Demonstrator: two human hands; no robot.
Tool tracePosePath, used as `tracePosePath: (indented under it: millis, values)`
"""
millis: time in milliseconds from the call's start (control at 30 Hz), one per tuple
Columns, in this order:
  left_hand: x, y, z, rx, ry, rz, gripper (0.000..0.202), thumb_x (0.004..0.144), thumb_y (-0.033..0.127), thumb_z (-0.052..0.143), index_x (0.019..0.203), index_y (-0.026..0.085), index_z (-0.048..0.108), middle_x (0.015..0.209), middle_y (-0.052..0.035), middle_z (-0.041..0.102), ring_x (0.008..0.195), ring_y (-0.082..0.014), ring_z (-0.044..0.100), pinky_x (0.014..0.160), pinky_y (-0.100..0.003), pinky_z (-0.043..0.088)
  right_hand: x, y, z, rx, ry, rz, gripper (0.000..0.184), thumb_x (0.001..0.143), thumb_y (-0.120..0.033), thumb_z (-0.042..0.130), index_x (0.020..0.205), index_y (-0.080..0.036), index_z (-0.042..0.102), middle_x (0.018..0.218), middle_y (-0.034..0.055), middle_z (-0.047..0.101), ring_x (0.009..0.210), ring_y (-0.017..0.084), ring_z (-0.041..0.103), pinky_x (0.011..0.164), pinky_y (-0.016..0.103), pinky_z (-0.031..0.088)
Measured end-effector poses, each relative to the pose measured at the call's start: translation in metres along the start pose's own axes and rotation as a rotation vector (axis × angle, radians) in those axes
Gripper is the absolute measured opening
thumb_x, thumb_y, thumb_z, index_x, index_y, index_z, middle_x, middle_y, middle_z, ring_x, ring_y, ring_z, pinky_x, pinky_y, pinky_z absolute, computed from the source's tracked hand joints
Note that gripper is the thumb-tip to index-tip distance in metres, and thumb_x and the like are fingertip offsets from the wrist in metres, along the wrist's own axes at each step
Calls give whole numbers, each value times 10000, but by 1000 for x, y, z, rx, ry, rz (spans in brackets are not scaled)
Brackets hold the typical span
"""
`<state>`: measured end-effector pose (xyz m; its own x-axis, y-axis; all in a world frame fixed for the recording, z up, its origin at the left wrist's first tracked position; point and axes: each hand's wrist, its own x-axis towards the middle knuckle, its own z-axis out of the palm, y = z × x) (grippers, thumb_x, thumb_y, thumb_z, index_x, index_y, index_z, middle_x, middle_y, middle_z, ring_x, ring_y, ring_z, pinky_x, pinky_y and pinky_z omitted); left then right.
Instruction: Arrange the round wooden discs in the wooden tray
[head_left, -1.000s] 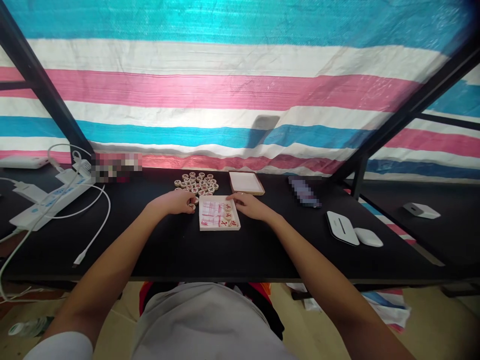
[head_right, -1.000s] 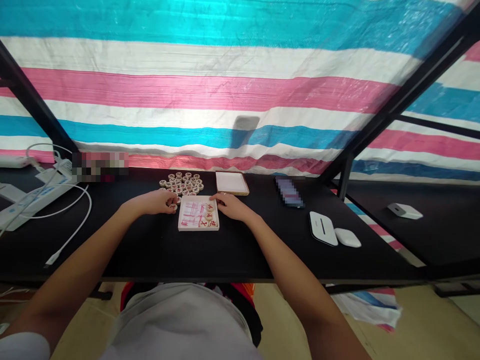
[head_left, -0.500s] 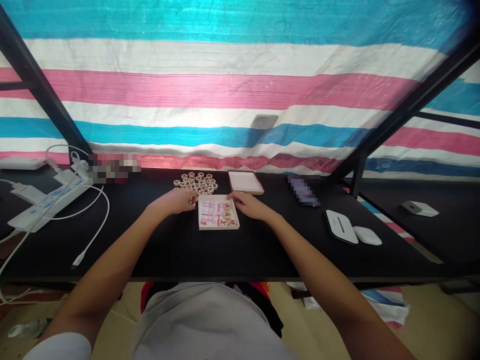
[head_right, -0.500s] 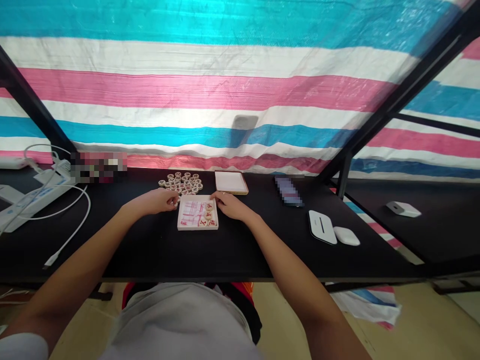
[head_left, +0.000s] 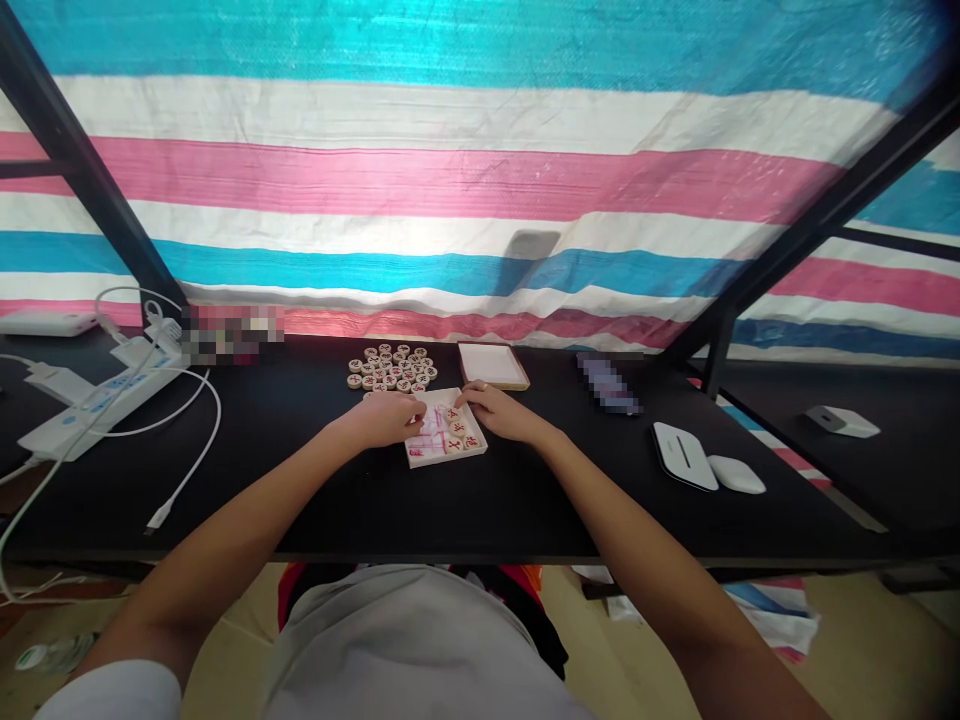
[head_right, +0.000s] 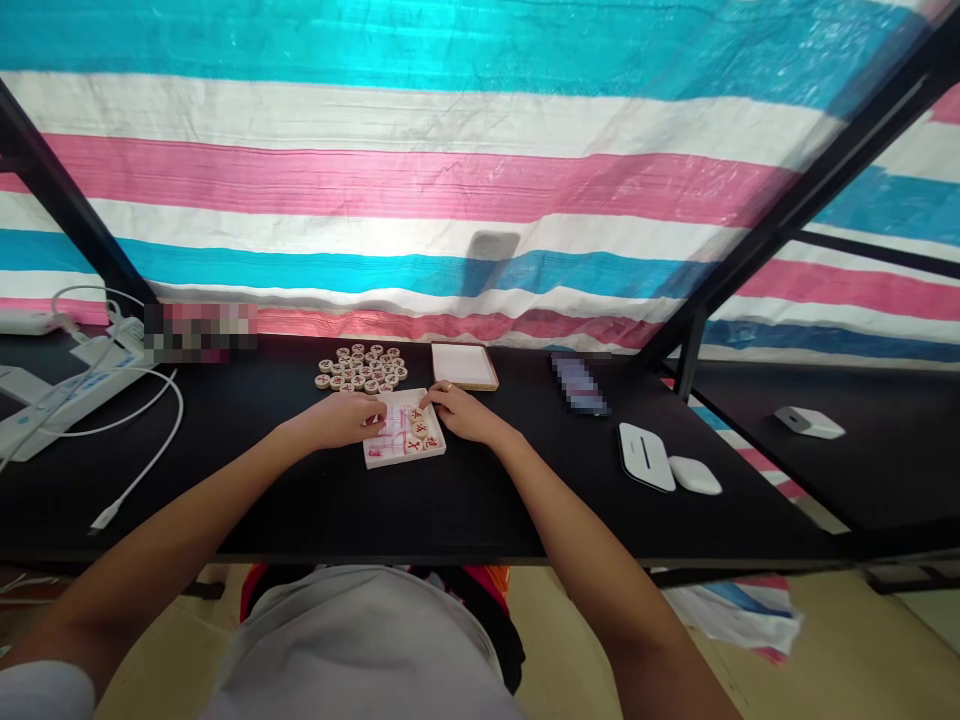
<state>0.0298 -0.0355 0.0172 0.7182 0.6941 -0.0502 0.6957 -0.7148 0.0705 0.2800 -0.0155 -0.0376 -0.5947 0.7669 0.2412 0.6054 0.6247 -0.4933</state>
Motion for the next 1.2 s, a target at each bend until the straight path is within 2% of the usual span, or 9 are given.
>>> tracePosePath:
  millis: [300,500,633,733,800,967,1200]
  values:
    - [4,1,10,69,84,-4,257,894,281,412,885,179,647,896,-74,685,793,-211,623,642,-285,411,0,0,0,-25,-6,24,339,807,-64,434,1023,-208,651,1100,82,514,961,175,557,912,345,440]
    - [10,0,21,100,231,83,274,920,268,399,919,163,652,915,-88,659,905,-218,580,826,-333,422,0,2,1,-14,8,17,345,807,-30,403,975,-201,651,1155,88,501,1076,188,531,1001,379,394]
    - [15,1,31,20,314,146,263,922,263,425,1059,172,630,982,-78,630,954,-203,555,906,-332,403,0,1,1,-14,2,10,348,830,-32,392,969,-201,663,1250,102,466,1155,203,502,1041,405,364]
    - [16,2,32,36,310,228,313,936,233,397,1176,177,590,1079,-94,611,1010,-214,529,935,-348,385,0,1,1,-21,-4,-4,373,841,-33,387,996,-215,673,1259,103,461,1170,206,498,1050,416,361]
    - [16,2,31,45,282,258,322,943,224,382,1179,183,598,1120,-96,607,1021,-218,520,940,-351,377,1,2,1,-29,-3,-9,386,842,-31,390,1019,-222,675,1256,102,463,1163,205,506,1051,420,363]
    - [17,3,27,15,234,252,312,937,244,409,1162,187,618,1072,-86,631,991,-210,530,922,-334,381,0,2,2,-42,8,-5,398,833,-29,401,1033,-220,687,1234,105,483,1135,208,527,1035,414,385]
    - [17,4,27,-21,234,238,247,938,295,428,976,154,628,1014,-83,646,989,-206,531,915,-320,387,0,3,3,-36,18,3,388,835,-39,411,1027,-227,691,1217,98,498,1137,205,534,1033,411,392]
